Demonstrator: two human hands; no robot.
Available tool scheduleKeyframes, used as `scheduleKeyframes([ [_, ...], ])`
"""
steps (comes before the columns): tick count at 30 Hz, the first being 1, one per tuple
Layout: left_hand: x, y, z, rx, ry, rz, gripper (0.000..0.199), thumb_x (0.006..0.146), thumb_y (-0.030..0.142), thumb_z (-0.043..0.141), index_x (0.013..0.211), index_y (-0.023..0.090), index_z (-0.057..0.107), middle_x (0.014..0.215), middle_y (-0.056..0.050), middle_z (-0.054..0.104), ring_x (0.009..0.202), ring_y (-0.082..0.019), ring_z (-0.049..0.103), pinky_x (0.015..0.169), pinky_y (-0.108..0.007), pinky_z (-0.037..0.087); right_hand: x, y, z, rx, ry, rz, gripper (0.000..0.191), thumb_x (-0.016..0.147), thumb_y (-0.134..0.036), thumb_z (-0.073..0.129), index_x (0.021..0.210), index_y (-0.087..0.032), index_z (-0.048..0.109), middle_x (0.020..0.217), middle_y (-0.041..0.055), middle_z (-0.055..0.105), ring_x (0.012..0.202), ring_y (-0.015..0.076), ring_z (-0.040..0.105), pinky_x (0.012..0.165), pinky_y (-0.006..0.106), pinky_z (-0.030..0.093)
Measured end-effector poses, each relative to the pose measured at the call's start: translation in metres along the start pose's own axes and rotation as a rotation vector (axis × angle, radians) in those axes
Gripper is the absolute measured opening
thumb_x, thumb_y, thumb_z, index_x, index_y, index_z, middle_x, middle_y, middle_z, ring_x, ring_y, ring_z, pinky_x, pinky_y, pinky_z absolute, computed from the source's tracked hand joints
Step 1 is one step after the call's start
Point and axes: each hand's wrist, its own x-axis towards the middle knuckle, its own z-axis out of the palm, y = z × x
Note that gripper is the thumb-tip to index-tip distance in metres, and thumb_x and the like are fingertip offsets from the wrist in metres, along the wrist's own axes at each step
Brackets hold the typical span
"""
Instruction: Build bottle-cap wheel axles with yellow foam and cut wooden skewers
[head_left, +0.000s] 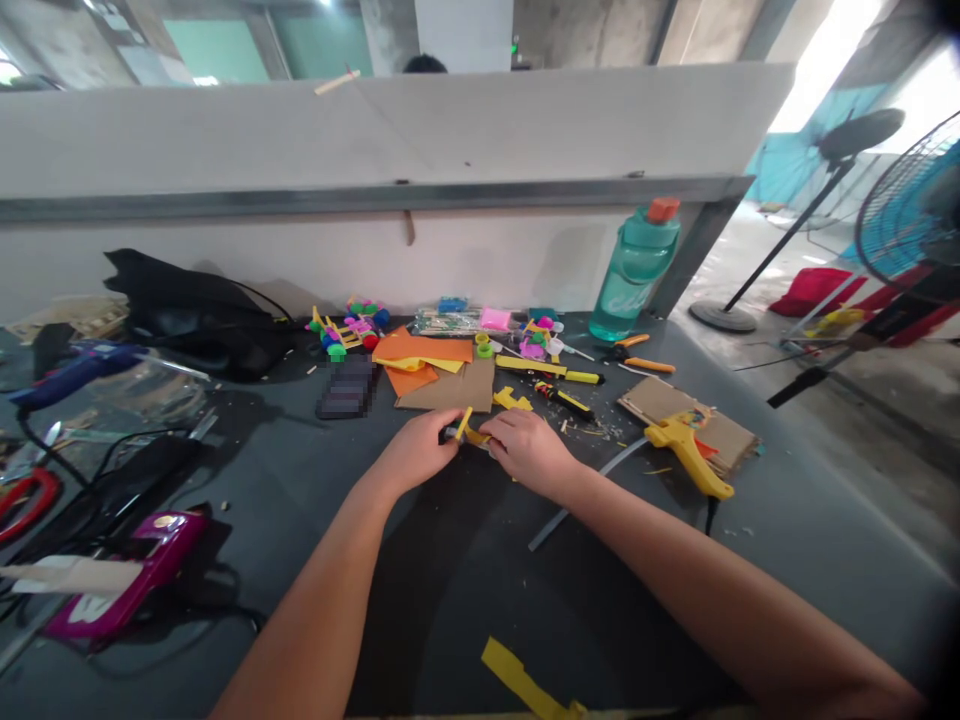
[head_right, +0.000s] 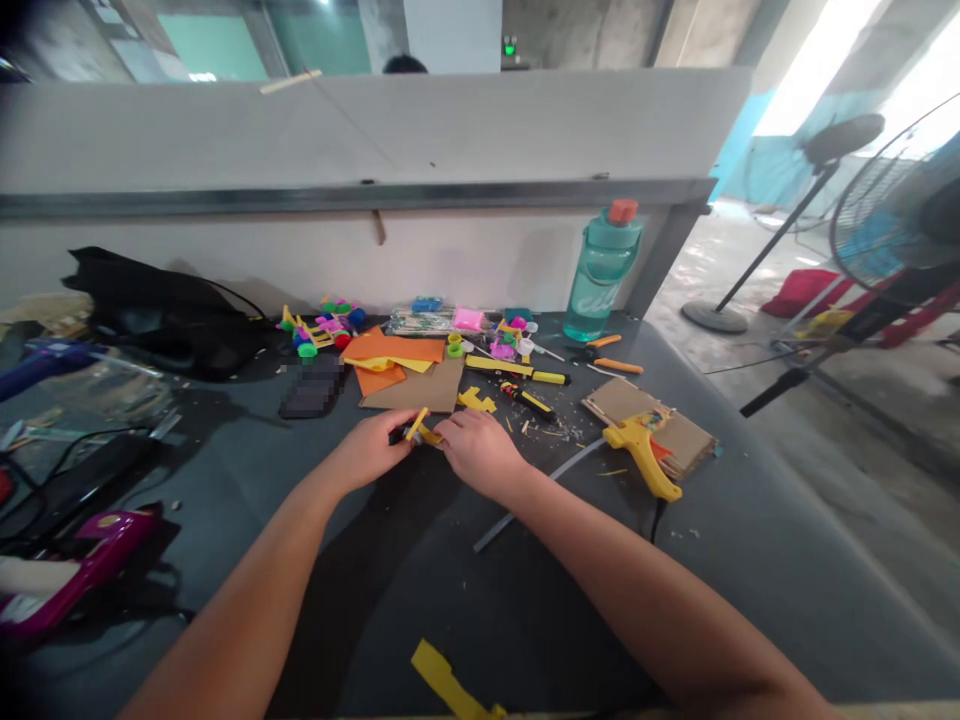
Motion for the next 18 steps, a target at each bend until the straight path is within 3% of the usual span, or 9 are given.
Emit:
scheduleKeyframes([
  [11, 0.001, 0.004, 0.001, 0.011, -0.022, 0.055, 0.029, 0.075, 0.013, 0.052, 0.1, 0.025, 0.063, 0.105, -0.002, 0.066, 0.098, -0.021, 0.059, 0.084, -0.028, 0.043, 0.002, -0.006, -0.008, -0.141, -0.019, -0.048, 0.018, 0.086, -0.019, 0.048, 0.097, -0.02, 0.062, 0.087, 0.0052, 0.062, 0.086, 0.0186, 0.049, 0.072, 0.03, 0.032],
  [18, 0.0, 0.005, 0.003, 0.017, -0.023, 0.047, 0.029, 0.077, 0.014, 0.051, 0.102, 0.025, 0.063, 0.105, -0.004, 0.067, 0.098, -0.021, 0.06, 0.085, -0.029, 0.043, 0.003, -0.012, -0.013, -0.218, -0.041, -0.118, 0.017, 0.089, -0.022, 0.044, 0.092, -0.019, 0.061, 0.084, 0.0056, 0.063, 0.084, 0.019, 0.048, 0.072, 0.032, 0.028],
])
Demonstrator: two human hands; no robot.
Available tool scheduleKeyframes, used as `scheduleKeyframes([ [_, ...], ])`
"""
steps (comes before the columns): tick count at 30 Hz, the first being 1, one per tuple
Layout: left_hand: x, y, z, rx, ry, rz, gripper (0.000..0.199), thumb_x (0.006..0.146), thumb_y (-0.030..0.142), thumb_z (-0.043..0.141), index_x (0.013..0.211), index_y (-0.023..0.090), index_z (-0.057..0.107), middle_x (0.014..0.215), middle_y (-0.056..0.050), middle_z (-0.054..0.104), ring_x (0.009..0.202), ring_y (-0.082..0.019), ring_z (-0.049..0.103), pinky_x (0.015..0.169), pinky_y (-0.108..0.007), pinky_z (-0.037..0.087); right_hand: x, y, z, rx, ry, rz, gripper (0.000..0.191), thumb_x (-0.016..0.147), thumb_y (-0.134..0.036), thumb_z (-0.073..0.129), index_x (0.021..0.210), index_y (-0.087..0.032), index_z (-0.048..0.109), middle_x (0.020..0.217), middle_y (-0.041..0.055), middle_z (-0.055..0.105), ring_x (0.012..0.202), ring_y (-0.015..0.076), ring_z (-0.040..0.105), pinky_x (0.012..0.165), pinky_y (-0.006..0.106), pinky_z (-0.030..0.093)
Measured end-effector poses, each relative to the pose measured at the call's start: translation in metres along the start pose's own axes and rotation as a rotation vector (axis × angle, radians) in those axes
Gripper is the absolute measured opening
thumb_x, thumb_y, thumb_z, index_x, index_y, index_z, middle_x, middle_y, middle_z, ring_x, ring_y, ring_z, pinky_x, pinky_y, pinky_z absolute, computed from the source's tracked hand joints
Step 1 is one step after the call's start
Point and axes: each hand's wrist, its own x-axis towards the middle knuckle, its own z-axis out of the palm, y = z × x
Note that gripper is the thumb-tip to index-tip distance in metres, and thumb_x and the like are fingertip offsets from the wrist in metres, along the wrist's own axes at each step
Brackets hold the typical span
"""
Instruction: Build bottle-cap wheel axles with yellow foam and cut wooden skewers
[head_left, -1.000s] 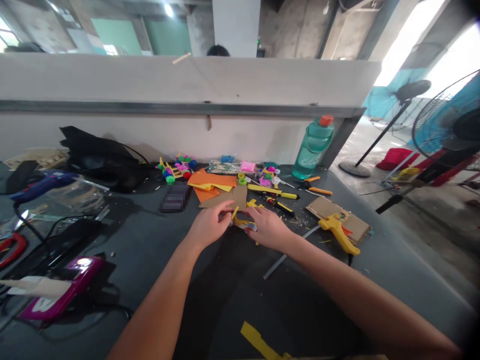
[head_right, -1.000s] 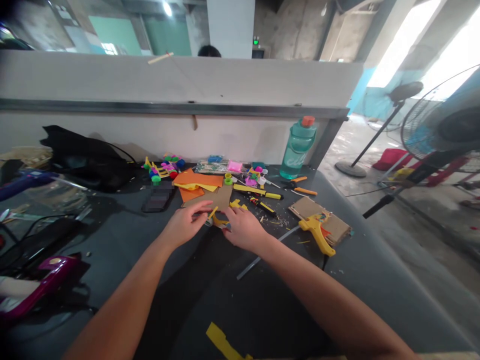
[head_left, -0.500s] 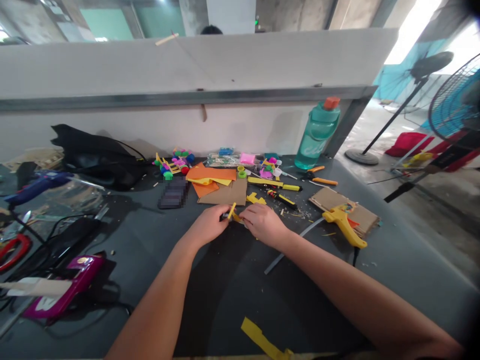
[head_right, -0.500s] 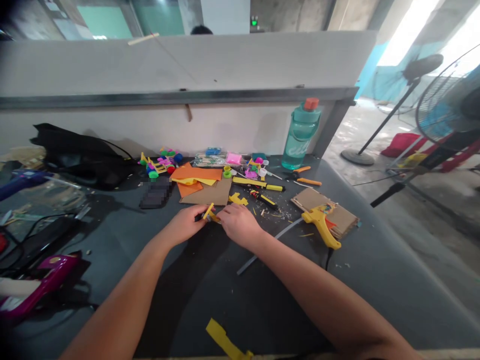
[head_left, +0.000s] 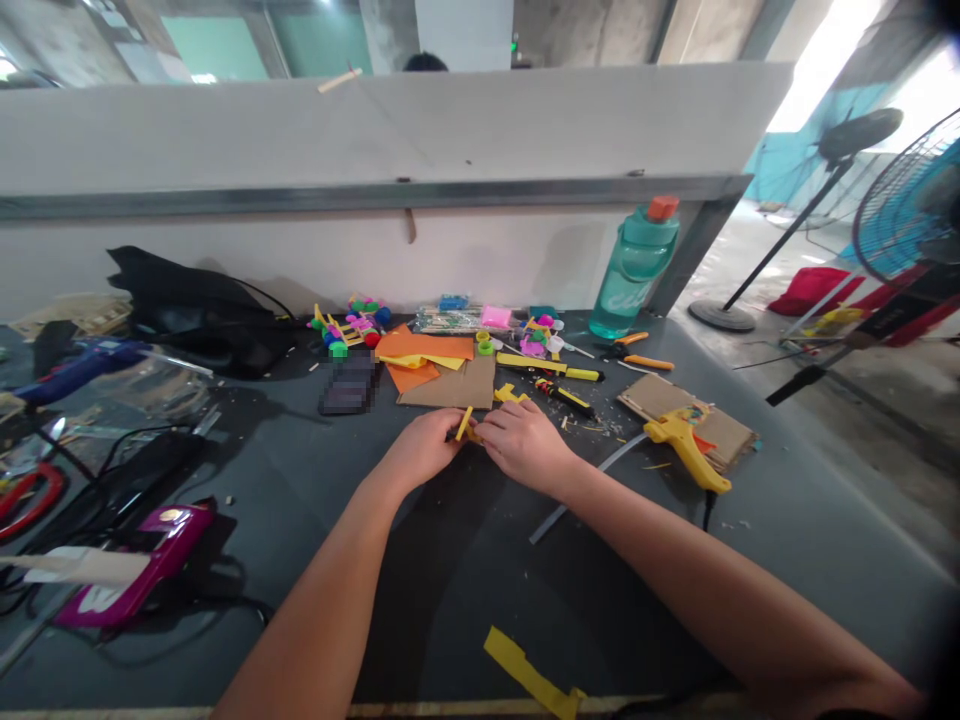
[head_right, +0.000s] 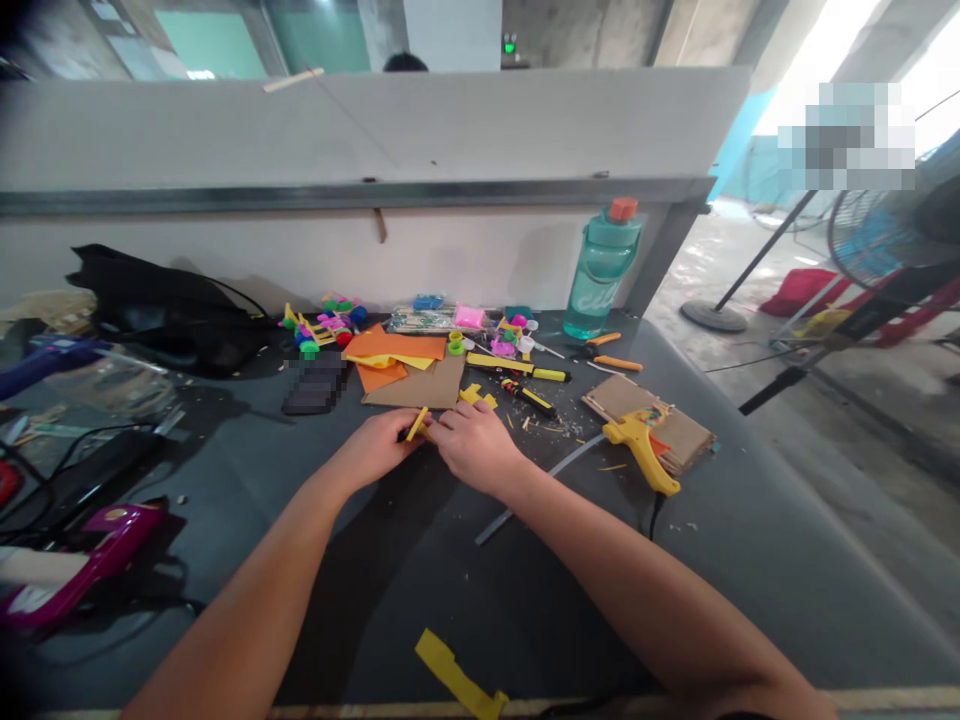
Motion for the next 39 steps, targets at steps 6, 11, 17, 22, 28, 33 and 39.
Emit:
scheduleKeyframes([
  [6, 0.0002, 0.0011, 0.0001, 0.014, -0.002, -0.01, 0.027, 0.078, 0.015, 0.051, 0.101, 0.024, 0.064, 0.108, -0.004, 0.066, 0.099, -0.021, 0.06, 0.085, -0.029, 0.044, 0.0016, -0.0004, 0.0026, -0.001, 0.003, 0.011, 0.02, 0.09, -0.018, 0.042, 0.085, -0.017, 0.061, 0.08, 0.0061, 0.063, 0.082, 0.0186, 0.049, 0.071, 0.032, 0.026],
  [11, 0.0001, -0.0026, 0.0025, 0.034, 0.034, 0.047, 0.027, 0.078, 0.014, 0.051, 0.101, 0.024, 0.063, 0.107, -0.003, 0.066, 0.098, -0.02, 0.06, 0.082, -0.029, 0.044, 0.0025, -0.0006, 0.0039, 0.005, -0.02, 0.027, 0.019, 0.088, -0.021, 0.045, 0.084, -0.018, 0.063, 0.081, 0.0063, 0.063, 0.085, 0.02, 0.048, 0.073, 0.033, 0.027],
  [17, -0.0001, -0.0032, 0.0031, 0.031, 0.029, 0.048, 0.03, 0.078, 0.014, 0.051, 0.104, 0.025, 0.063, 0.105, -0.003, 0.066, 0.098, -0.02, 0.06, 0.082, -0.028, 0.044, 0.0029, -0.0007, 0.0049, 0.033, -0.041, 0.032, 0.018, 0.085, -0.021, 0.046, 0.087, -0.019, 0.064, 0.084, 0.0059, 0.063, 0.086, 0.0205, 0.047, 0.074, 0.033, 0.029],
  [22, 0.0005, -0.0039, 0.0033, 0.04, 0.03, 0.061, 0.03, 0.078, 0.014, 0.051, 0.103, 0.025, 0.063, 0.107, -0.004, 0.066, 0.098, -0.021, 0.06, 0.081, -0.029, 0.045, 0.0033, -0.0009, 0.0045, 0.031, -0.051, 0.026, 0.017, 0.084, -0.021, 0.047, 0.086, -0.02, 0.064, 0.086, 0.0059, 0.063, 0.088, 0.021, 0.047, 0.075, 0.034, 0.031],
  [28, 0.0004, -0.0044, 0.0032, 0.047, 0.017, 0.059, 0.03, 0.077, 0.011, 0.05, 0.101, 0.023, 0.062, 0.108, -0.004, 0.065, 0.099, -0.02, 0.059, 0.084, -0.028, 0.044, 0.0035, -0.0018, 0.0025, 0.017, -0.08, 0.016, 0.017, 0.083, -0.021, 0.048, 0.084, -0.02, 0.065, 0.087, 0.0067, 0.061, 0.088, 0.0217, 0.046, 0.074, 0.034, 0.032],
  [33, -0.0002, -0.0053, 0.0039, 0.061, 0.017, 0.059, 0.027, 0.078, 0.012, 0.05, 0.1, 0.022, 0.062, 0.107, -0.004, 0.066, 0.099, -0.02, 0.06, 0.084, -0.028, 0.044, 0.0043, -0.0022, 0.0008, 0.025, -0.117, 0.01, 0.018, 0.083, -0.021, 0.048, 0.086, -0.019, 0.066, 0.091, 0.0079, 0.061, 0.091, 0.022, 0.045, 0.076, 0.033, 0.034],
  [39, 0.0004, -0.0076, 0.0053, 0.076, 0.028, 0.092, 0.027, 0.077, 0.012, 0.05, 0.099, 0.022, 0.062, 0.108, -0.004, 0.065, 0.099, -0.021, 0.06, 0.083, -0.029, 0.044, 0.0046, -0.002, 0.0014, 0.024, -0.123, 0.009, 0.019, 0.083, -0.021, 0.048, 0.089, -0.018, 0.066, 0.093, 0.0083, 0.061, 0.092, 0.0223, 0.046, 0.078, 0.034, 0.037],
])
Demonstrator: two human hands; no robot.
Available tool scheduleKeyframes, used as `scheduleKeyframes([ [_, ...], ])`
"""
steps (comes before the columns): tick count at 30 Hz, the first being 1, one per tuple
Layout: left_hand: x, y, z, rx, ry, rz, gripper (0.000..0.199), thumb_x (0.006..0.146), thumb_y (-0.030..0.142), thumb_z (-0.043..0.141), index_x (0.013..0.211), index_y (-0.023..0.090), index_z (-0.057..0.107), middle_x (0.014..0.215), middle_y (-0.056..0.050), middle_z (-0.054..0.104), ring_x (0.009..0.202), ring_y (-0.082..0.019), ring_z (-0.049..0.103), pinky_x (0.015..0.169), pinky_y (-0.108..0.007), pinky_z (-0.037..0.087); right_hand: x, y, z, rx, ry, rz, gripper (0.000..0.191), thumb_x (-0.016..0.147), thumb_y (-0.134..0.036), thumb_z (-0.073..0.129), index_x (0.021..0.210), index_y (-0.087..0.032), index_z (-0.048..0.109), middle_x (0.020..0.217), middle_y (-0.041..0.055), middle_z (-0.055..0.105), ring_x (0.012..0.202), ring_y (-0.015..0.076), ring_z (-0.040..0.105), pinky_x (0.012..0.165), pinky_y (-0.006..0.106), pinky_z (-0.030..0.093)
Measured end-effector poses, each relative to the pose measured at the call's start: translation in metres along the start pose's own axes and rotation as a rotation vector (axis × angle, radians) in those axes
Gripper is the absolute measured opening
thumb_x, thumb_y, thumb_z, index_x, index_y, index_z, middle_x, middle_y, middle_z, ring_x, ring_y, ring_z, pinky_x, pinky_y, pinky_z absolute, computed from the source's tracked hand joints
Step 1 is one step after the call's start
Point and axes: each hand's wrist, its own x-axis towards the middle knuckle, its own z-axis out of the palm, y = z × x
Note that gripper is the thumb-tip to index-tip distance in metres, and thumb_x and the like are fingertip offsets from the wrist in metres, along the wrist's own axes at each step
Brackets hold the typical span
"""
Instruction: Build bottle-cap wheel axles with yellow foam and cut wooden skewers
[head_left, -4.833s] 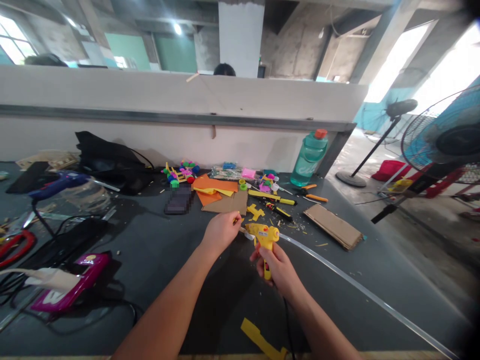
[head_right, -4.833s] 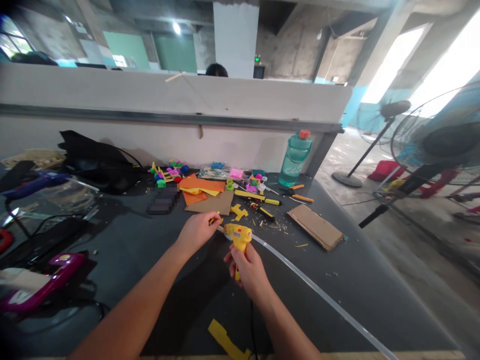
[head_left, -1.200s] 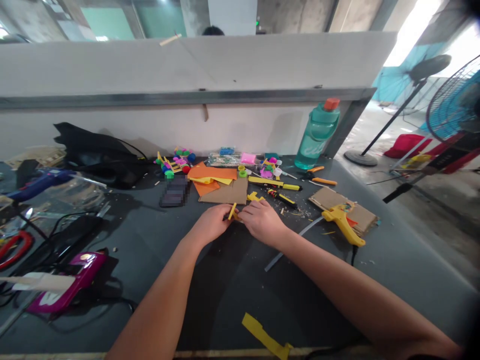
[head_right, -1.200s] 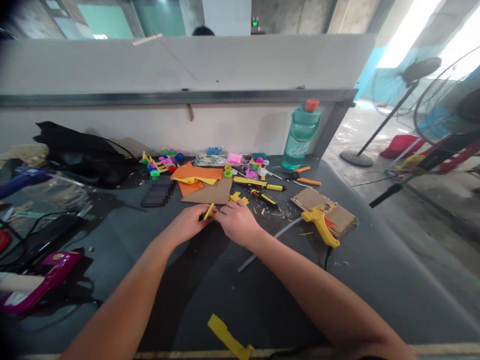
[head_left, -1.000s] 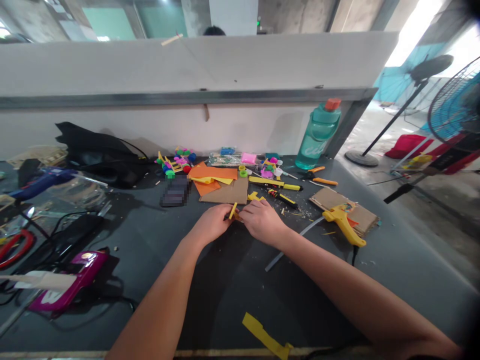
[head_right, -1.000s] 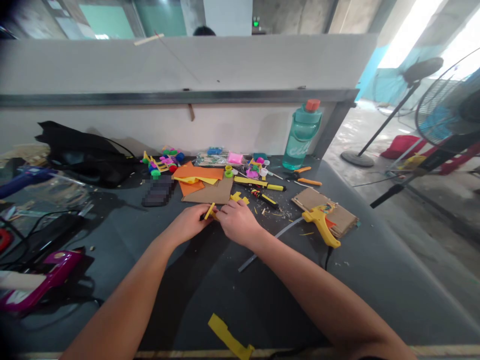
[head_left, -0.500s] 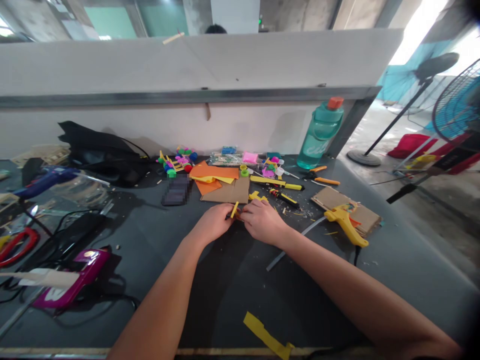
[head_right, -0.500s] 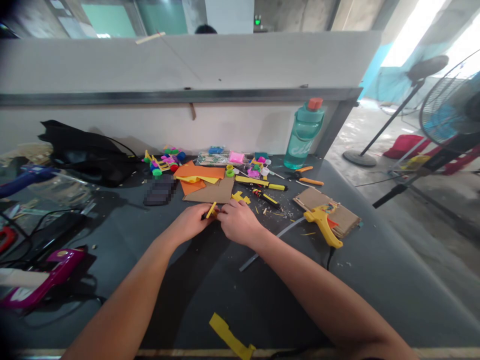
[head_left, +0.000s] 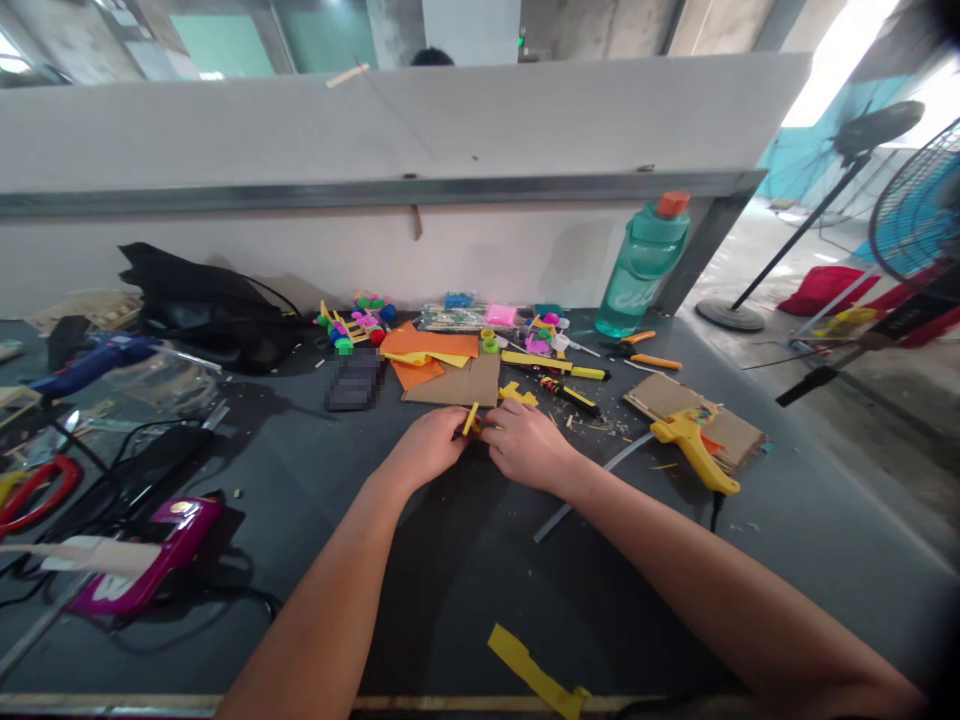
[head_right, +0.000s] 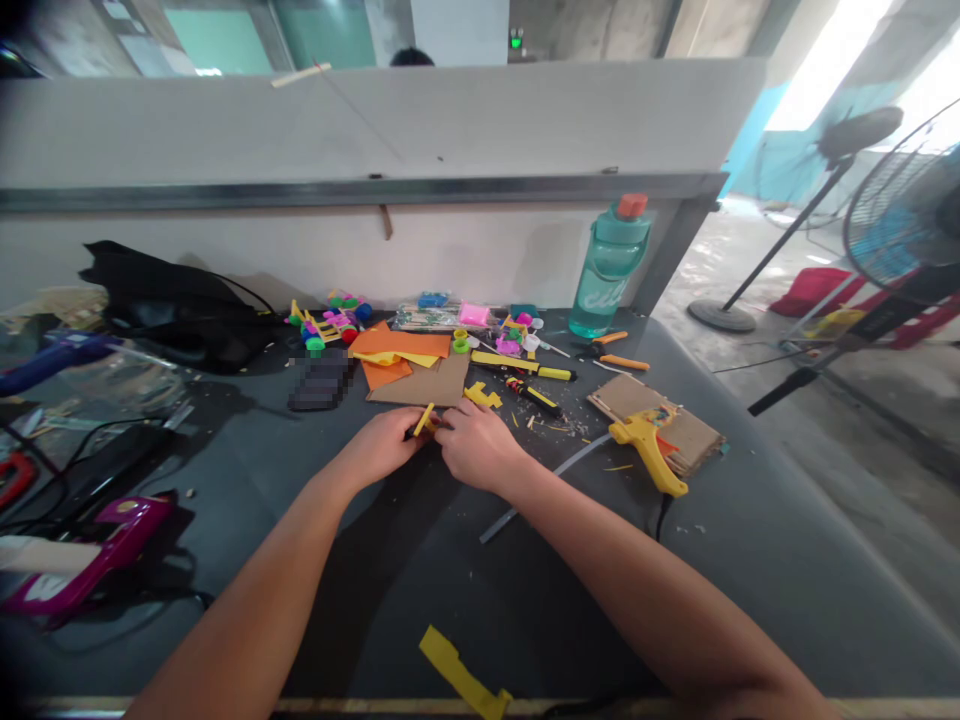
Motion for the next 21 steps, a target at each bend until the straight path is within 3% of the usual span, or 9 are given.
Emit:
scheduleKeyframes([
  [14, 0.0, 0.0002, 0.0002, 0.031, -0.003, -0.002, 0.025, 0.08, 0.015, 0.05, 0.102, 0.021, 0.06, 0.106, -0.005, 0.065, 0.097, -0.022, 0.06, 0.08, -0.03, 0.044, -0.0015, 0.0024, 0.0036, 0.089, 0.064, -0.029, 0.02, 0.082, -0.021, 0.047, 0.086, -0.017, 0.066, 0.095, 0.008, 0.062, 0.089, 0.0213, 0.047, 0.08, 0.034, 0.041],
  [21, -0.002, 0.0021, -0.0014, 0.046, -0.015, -0.071, 0.022, 0.082, 0.021, 0.05, 0.102, 0.021, 0.059, 0.1, -0.007, 0.067, 0.092, -0.022, 0.061, 0.074, -0.028, 0.044, -0.003, 0.0055, 0.003, 0.148, 0.087, -0.033, 0.018, 0.082, -0.021, 0.048, 0.085, -0.018, 0.065, 0.088, 0.0074, 0.062, 0.084, 0.0191, 0.048, 0.078, 0.031, 0.041],
])
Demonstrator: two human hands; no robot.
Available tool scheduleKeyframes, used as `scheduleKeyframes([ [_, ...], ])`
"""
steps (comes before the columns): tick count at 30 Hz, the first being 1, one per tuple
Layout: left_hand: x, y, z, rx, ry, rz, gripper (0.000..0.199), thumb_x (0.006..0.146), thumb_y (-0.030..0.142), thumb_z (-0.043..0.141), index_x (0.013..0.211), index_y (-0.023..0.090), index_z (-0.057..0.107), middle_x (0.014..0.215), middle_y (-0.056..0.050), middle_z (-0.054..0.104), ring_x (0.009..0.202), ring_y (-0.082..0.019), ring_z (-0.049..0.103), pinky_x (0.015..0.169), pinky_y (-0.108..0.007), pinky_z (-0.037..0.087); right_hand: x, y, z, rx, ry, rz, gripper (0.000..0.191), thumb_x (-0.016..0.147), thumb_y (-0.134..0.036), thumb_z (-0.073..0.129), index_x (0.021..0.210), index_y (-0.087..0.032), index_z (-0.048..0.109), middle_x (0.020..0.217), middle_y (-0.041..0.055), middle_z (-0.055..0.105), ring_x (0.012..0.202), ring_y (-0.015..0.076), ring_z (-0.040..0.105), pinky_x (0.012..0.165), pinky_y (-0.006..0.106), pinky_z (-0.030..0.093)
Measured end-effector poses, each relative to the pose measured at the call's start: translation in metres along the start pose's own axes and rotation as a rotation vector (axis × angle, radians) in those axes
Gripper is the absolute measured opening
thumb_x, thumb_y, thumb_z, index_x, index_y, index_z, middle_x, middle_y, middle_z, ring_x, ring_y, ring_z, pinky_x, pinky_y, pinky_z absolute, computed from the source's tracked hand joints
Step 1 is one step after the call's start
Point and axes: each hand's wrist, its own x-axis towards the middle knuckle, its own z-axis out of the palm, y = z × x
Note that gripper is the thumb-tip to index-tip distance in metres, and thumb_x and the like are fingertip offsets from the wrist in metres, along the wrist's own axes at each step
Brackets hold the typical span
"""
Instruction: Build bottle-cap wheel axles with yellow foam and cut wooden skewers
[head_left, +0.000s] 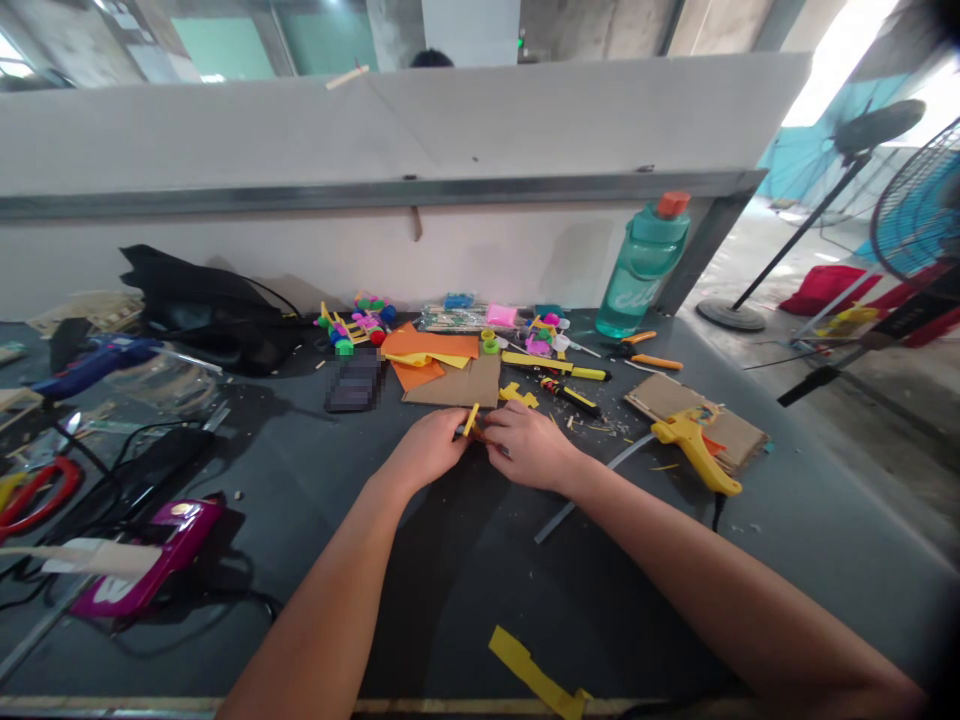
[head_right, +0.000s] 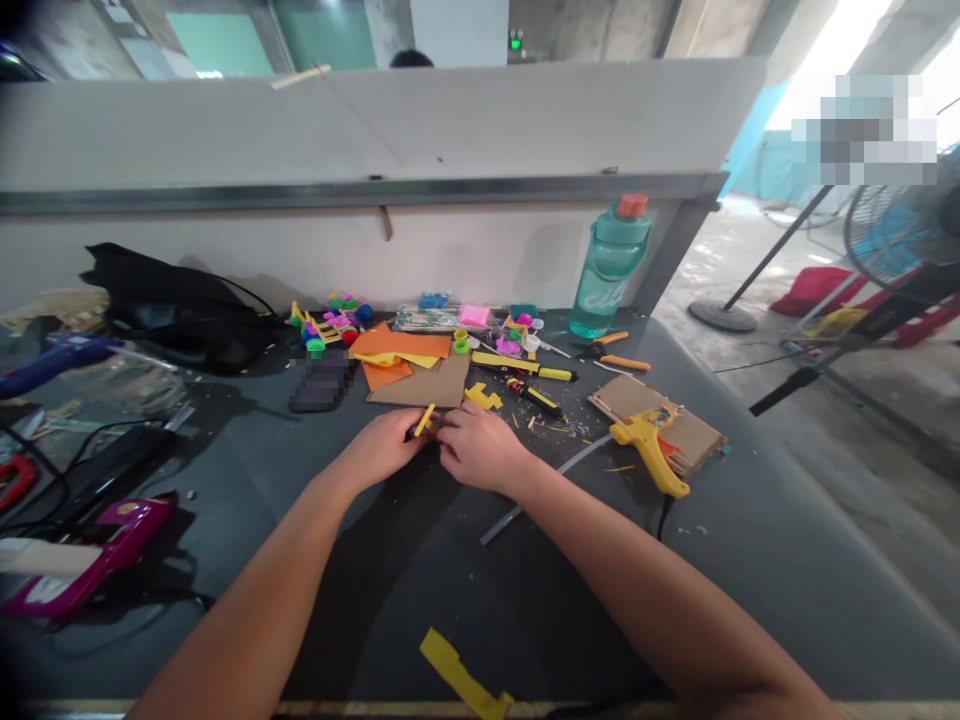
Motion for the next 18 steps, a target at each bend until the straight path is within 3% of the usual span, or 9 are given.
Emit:
scheduleKeyframes([
  [18, 0.0003, 0.0029, -0.0012, 0.006, -0.014, -0.022, 0.024, 0.082, 0.021, 0.049, 0.105, 0.022, 0.058, 0.101, -0.006, 0.066, 0.093, -0.022, 0.061, 0.074, -0.028, 0.044, -0.0018, 0.0032, 0.0003, -0.008, 0.001, -0.015, 0.021, 0.082, -0.021, 0.048, 0.089, -0.02, 0.067, 0.093, 0.007, 0.062, 0.087, 0.0192, 0.048, 0.077, 0.032, 0.04],
])
